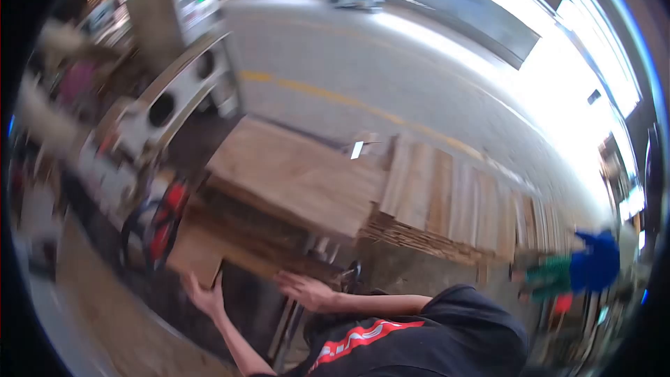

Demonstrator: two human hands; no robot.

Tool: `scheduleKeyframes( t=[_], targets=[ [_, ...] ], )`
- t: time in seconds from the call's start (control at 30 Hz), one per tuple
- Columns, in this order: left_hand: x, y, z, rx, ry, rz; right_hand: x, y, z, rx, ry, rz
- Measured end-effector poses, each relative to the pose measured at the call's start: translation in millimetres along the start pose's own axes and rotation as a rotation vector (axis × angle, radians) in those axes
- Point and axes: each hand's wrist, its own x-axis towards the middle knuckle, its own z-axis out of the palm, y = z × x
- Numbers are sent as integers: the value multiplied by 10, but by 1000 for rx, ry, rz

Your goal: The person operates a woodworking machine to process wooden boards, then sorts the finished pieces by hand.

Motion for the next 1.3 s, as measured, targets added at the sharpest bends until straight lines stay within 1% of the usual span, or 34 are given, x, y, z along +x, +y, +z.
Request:
scheduleKeyframes(
  t=[0.07, 0.17, 0.2, 0.27, 0.33, 0.4, 0.5, 0.53, 0.63, 0.67, 0.7, 0.73, 0.77, 0.8, 0.83, 0.87, 0.9, 0.93, 0.97, 1.0, 1.03, 1.07, 1.17, 1.2, 1.3],
  targets=[
    [1, -74, 27, 45, 41, 66, -17, -41, -33, -121, -11, -48],
    [-38, -209, 161, 84, 143, 108, -10, 86, 257, -188, 280, -175],
    [-16, -180, 194, 111, 121, 72, -2, 84, 262, -197, 328, -185],
    [-69, -120, 137, 193, 80, -26, 20, 83, 304, -193, 340, -181],
    [-80, 27, 38, 226, 72, -38, -30, 92, 281, -176, 335, -193],
    [-120, 73, 53, 238, 84, -54, -96, 18, 114, -158, 324, -214],
    [-272, 134, 103, 242, 139, -57, -351, -260, -292, -63, 263, -98],
    [-347, 176, 110, 235, 127, -80, -401, -301, -275, -276, 368, -55],
    [-544, 237, 142, 206, 132, -25, -597, -419, -533, -392, 271, 252],
    [-598, 327, 132, 229, 139, 12, -612, -440, -755, -238, 201, 355],
    [-646, 364, 101, 274, 147, 44, -715, -380, -986, -61, -7, 434],
    [-604, 620, -26, 294, 87, 28, -805, -164, -975, -48, -81, 355],
    [-538, 899, -181, 303, -11, -62, -912, -78, -1148, 3, -96, 251],
    [-523, 930, -199, 232, -38, -118, -991, -124, -1366, 74, -118, 263],
    [-527, 954, -241, 239, -6, -125, -1046, -52, -1232, 126, 102, 195],
    [-486, 1052, -291, 223, -7, -186, -1115, -39, -1262, 173, 227, 157],
    [-457, 1094, -323, 136, -19, -225, -1105, -141, -1438, 268, 125, 277],
    [-481, 1025, -286, 141, -9, -246, -1129, -152, -1427, 260, 181, 217],
    [-531, 870, -218, 40, 49, -222, -1130, -154, -1359, 259, 242, 171],
    [-604, 700, -135, 85, 84, -193, -1132, -161, -1270, 313, 257, 183],
    [-639, 704, -95, 50, 84, -235, -1162, -137, -1243, 352, 281, 213],
    [-628, 742, -101, 101, 78, -241, -1140, -176, -1252, 345, 295, 200],
    [-658, 706, -57, 103, 79, -295, -1019, -66, -1203, 404, 324, 113],
    [-653, 728, -64, 82, 76, -292, -967, -18, -1247, 459, 271, 126],
    [-677, 763, -46, 66, 84, -281, -759, 106, -1355, 487, 168, 156]
  ],
)
